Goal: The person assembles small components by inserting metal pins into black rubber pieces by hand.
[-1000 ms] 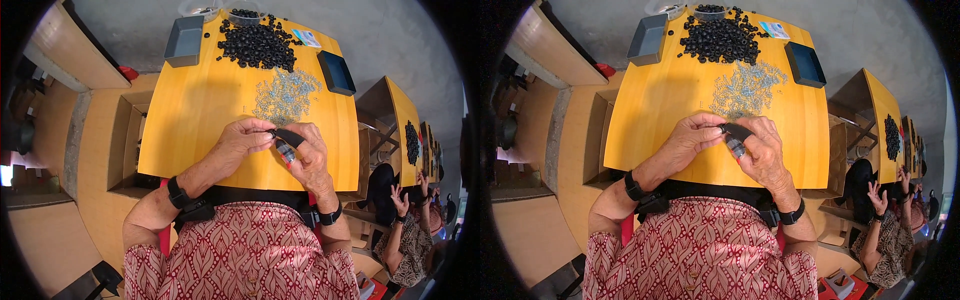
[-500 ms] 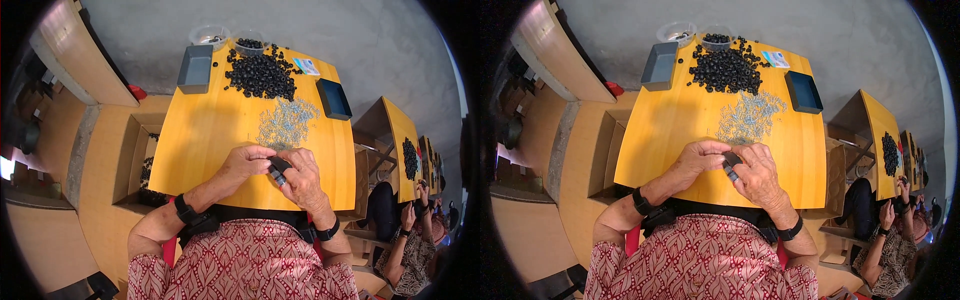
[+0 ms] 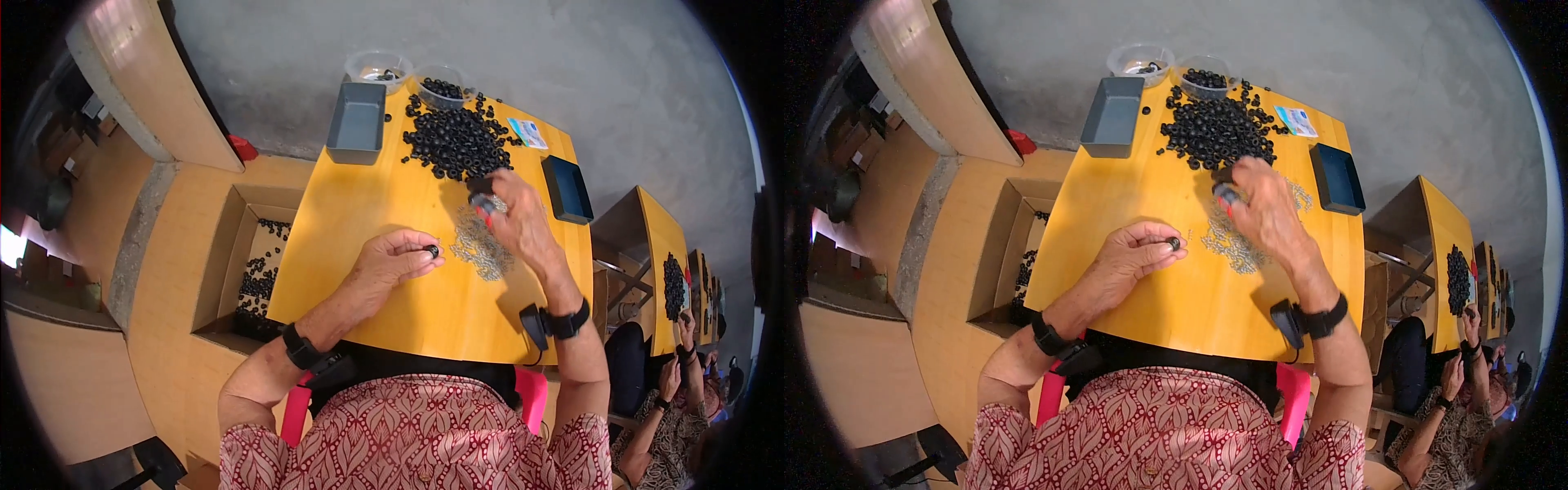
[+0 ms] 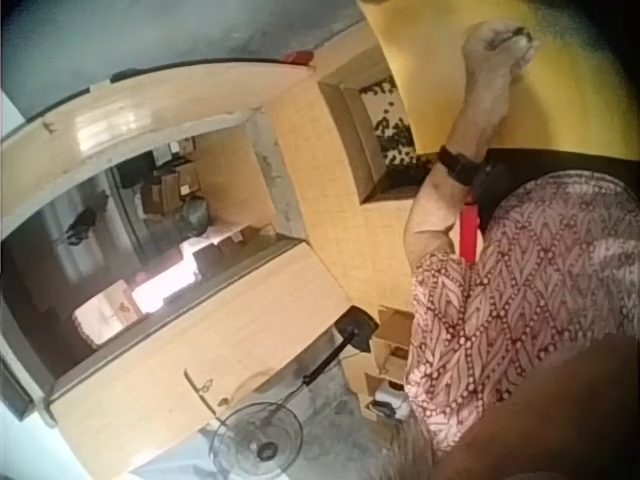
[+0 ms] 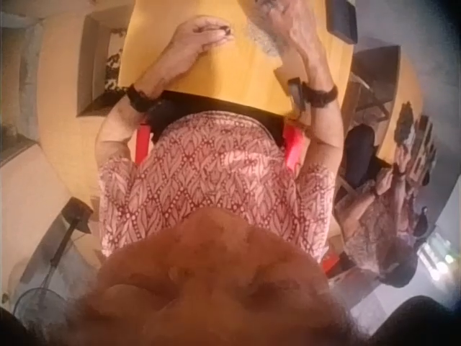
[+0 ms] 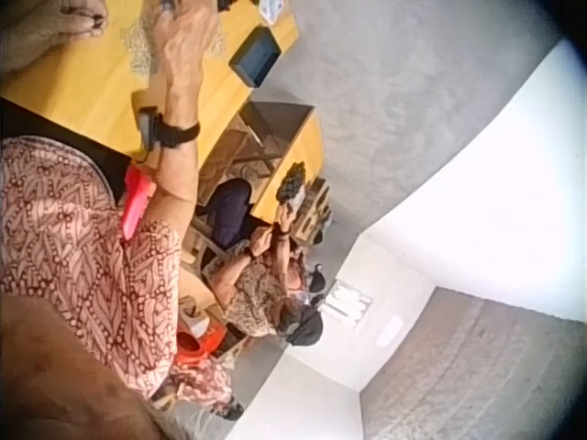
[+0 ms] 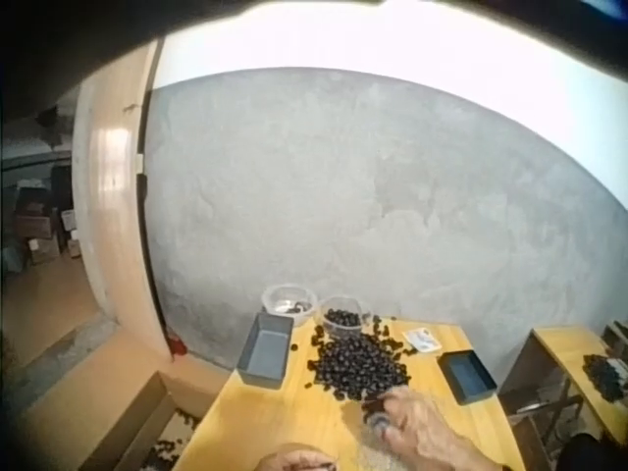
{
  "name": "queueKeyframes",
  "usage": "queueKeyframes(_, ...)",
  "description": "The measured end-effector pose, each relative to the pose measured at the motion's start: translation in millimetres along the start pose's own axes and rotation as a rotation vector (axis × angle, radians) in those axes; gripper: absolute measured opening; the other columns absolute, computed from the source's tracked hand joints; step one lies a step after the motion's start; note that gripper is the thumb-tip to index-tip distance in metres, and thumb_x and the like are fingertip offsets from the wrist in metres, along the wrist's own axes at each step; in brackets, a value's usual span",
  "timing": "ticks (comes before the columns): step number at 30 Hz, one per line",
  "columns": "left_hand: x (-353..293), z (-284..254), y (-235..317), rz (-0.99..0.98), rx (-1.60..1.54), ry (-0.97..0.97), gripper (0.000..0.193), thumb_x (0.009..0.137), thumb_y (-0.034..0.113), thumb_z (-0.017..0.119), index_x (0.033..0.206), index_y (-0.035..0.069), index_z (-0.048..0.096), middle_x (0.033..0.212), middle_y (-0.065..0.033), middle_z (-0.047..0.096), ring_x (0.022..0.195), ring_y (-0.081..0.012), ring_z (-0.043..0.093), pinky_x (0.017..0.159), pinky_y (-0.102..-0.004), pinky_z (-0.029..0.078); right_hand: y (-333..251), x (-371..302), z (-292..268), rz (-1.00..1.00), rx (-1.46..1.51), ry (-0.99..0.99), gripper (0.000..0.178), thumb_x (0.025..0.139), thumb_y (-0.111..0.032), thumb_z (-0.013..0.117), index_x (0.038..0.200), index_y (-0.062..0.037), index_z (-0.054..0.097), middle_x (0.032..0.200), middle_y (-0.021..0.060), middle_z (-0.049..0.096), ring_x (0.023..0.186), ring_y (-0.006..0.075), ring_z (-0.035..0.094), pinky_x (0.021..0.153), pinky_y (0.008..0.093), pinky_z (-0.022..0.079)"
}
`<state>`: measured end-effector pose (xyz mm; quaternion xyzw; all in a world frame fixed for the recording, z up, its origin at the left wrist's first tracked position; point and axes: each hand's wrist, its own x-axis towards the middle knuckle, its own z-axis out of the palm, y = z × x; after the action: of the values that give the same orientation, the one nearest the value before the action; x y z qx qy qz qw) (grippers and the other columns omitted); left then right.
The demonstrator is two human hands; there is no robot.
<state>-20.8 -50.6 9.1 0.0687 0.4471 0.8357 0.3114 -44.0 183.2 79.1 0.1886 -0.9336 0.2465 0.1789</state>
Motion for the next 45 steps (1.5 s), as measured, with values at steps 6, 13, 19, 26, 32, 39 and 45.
queueKeyframes(6, -2.4, -1.8, -2.7, 0.037, -0.054, 0.035, 0.021, 0.092, 0.006, 0.063, 0.113, 0.002, 0.061, 0.110, -0.0094, 0.066, 0.103, -0.0199, 0.065, 0.095, -0.0290, 0.052, 0.7, 73.0, 39.5, -0.133, -0.169, -0.119, 0.018, 0.076, -0.006, 0.065, 0.093, -0.0002, 0.066, 0.092, 0.0160, 0.062, 0.090, 0.0369, 0.062, 0.076, 0.0429, 0.051)
queueKeyframes(13, -4.7, 3.6, -0.8, 0.051, -0.069, 0.078, 0.021, 0.093, 0.007, 0.063, 0.113, 0.003, 0.062, 0.110, -0.0091, 0.066, 0.103, -0.0190, 0.066, 0.094, -0.0285, 0.053, 15.3, 100.6, 90.7, -0.185, -0.418, -0.287, 0.018, 0.078, -0.012, 0.067, 0.094, -0.0048, 0.069, 0.095, 0.0111, 0.064, 0.095, 0.0315, 0.063, 0.082, 0.0418, 0.053)
queueKeyframes(19, -3.3, 4.3, 2.3, 0.045, -0.086, 0.094, 0.021, 0.093, 0.007, 0.062, 0.114, 0.003, 0.061, 0.110, -0.0088, 0.066, 0.102, -0.0184, 0.066, 0.094, -0.0277, 0.053, 25.3, 95.0, 99.9, -0.237, -0.422, -0.215, 0.019, 0.078, -0.014, 0.066, 0.095, -0.0055, 0.069, 0.097, 0.0108, 0.064, 0.094, 0.0306, 0.064, 0.080, 0.0419, 0.053)
queueKeyframes(26, -6.7, 1.4, 5.1, 0.126, -0.075, 0.166, 0.022, 0.094, 0.005, 0.061, 0.115, 0.003, 0.061, 0.111, -0.0080, 0.066, 0.103, -0.0172, 0.066, 0.092, -0.0252, 0.053, -23.5, 54.0, 41.5, -0.240, -0.035, -0.080, 0.009, 0.077, -0.004, 0.063, 0.083, -0.0002, 0.059, 0.083, 0.0161, 0.061, 0.075, 0.0365, 0.061, 0.066, 0.0428, 0.051)
queueKeyframes(32, -4.6, 11.5, 10.2, 0.184, -0.075, 0.163, 0.020, 0.092, 0.004, 0.063, 0.113, 0.004, 0.064, 0.106, -0.0029, 0.066, 0.099, -0.0127, 0.064, 0.088, -0.0236, 0.053, -50.9, -18.3, 16.8, -0.155, 0.208, -0.012, 0.016, 0.073, -0.003, 0.072, 0.080, -0.0004, 0.058, 0.077, 0.0128, 0.055, 0.072, 0.0345, 0.058, 0.063, 0.0429, 0.049)
queueKeyframes(39, 0.1, 30.8, 3.4, 0.152, 0.014, 0.141, 0.022, 0.090, 0.003, 0.065, 0.112, 0.004, 0.064, 0.104, -0.0019, 0.065, 0.093, -0.0093, 0.061, 0.085, -0.0223, 0.053, -47.5, -49.8, 12.4, -0.161, 0.075, 0.093, 0.018, 0.072, -0.002, 0.073, 0.077, -0.0014, 0.056, 0.079, 0.0121, 0.054, 0.074, 0.0328, 0.058, 0.064, 0.0410, 0.050)
queueKeyframes(45, 5.7, 46.6, -0.1, 0.103, 0.088, 0.158, 0.023, 0.088, 0.002, 0.067, 0.111, 0.003, 0.064, 0.102, -0.0021, 0.065, 0.092, -0.0096, 0.061, 0.083, -0.0226, 0.052, -49.4, -67.9, 5.9, -0.146, 0.064, 0.168, 0.013, 0.073, 0.001, 0.070, 0.081, -0.0006, 0.059, 0.087, 0.0129, 0.059, 0.080, 0.0342, 0.060, 0.069, 0.0417, 0.051)
